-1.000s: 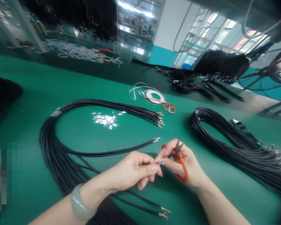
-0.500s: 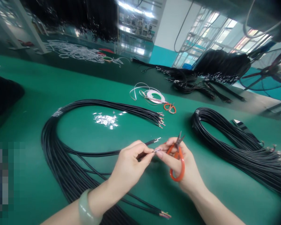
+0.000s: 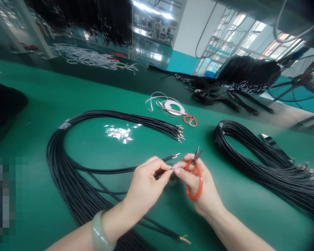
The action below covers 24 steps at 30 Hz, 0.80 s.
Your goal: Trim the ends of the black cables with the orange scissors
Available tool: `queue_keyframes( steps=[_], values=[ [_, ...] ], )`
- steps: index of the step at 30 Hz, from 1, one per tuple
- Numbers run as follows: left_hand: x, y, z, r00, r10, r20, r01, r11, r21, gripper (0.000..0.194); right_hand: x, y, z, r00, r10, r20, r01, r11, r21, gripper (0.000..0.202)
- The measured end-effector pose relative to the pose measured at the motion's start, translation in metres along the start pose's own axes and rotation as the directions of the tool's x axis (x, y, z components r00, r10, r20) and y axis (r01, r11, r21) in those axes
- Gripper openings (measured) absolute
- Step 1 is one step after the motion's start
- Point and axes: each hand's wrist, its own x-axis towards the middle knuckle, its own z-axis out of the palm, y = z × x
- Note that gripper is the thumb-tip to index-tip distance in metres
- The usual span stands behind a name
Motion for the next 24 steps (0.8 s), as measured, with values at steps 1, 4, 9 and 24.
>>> queue_keyframes(
  steps=[1, 4, 9, 24],
  values=[
    [0.001, 0.000, 0.000, 0.998, -0.050, 0.024, 0.051, 0.997, -0.051, 0.010, 0.000, 0.000, 0.000, 1.000, -0.003, 0.004, 0.003, 1.000, 0.003, 0.037],
    [0.004, 0.001, -0.001, 0.972, -0.200, 0.124, 0.222, 0.954, -0.200, 0.010, 0.002, 0.000, -0.003, 0.999, 0.008, 0.033, -0.008, 1.000, 0.009, 0.037],
    [0.009, 0.001, -0.006, 0.941, -0.237, 0.241, 0.293, 0.928, -0.229, 0.015, 0.008, -0.003, -0.011, 0.988, 0.083, 0.128, -0.081, 0.997, -0.018, 0.039],
    [0.006, -0.002, -0.010, 0.896, -0.185, 0.405, 0.272, 0.947, -0.170, 0.025, 0.015, -0.009, -0.016, 0.966, 0.080, 0.245, -0.064, 0.995, -0.073, 0.036]
  ],
)
